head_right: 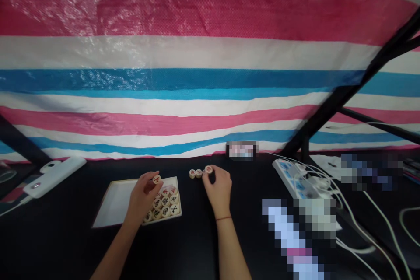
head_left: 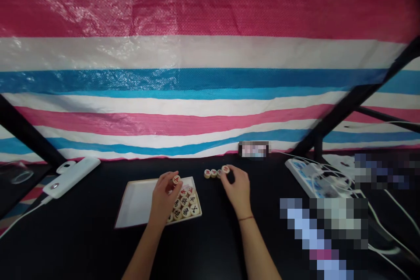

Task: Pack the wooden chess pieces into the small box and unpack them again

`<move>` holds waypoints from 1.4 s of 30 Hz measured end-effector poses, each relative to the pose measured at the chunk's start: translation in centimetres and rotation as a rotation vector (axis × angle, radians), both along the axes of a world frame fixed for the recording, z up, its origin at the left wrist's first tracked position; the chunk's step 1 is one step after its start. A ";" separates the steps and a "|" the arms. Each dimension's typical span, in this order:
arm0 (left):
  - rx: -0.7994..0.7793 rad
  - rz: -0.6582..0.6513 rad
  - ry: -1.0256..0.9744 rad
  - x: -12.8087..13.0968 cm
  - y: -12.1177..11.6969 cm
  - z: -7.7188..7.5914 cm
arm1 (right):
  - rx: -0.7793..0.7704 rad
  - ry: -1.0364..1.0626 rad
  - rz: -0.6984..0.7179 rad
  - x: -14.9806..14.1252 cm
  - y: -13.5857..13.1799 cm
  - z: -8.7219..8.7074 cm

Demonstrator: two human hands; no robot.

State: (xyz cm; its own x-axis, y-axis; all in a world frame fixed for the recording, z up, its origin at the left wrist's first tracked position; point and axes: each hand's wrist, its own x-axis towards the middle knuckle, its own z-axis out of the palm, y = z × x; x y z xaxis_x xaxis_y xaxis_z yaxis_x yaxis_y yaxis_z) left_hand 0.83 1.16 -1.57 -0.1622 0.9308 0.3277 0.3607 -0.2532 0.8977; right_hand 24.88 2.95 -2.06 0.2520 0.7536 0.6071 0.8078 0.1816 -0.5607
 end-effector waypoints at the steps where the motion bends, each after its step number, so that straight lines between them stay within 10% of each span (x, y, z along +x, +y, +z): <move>1: 0.003 0.003 -0.015 -0.1 0.1 -0.1 | -0.056 -0.011 -0.059 1.1 0.3 -0.6; 9: -0.049 -0.056 -0.019 0.4 -0.2 -0.2 | -0.421 -0.102 -0.168 2.3 0.7 -2.4; 20: 0.045 -0.090 0.313 0.8 -0.9 0.6 | -0.253 -0.018 -0.116 1.1 -0.2 -0.4; 26: 0.113 -0.139 0.361 1.4 -1.4 0.1 | -0.045 0.132 0.466 -4.9 -2.4 2.5; 31: 0.143 -0.242 0.405 1.4 -1.5 -0.2 | -0.072 0.128 0.587 -7.5 -3.5 2.5; 37: 0.147 -0.263 0.456 1.7 -1.5 0.1 | -0.072 0.155 0.515 -6.3 -2.8 2.1; 42: 0.109 -0.241 0.500 1.7 -1.7 0.8 | -0.120 0.269 0.044 -0.9 -0.7 0.6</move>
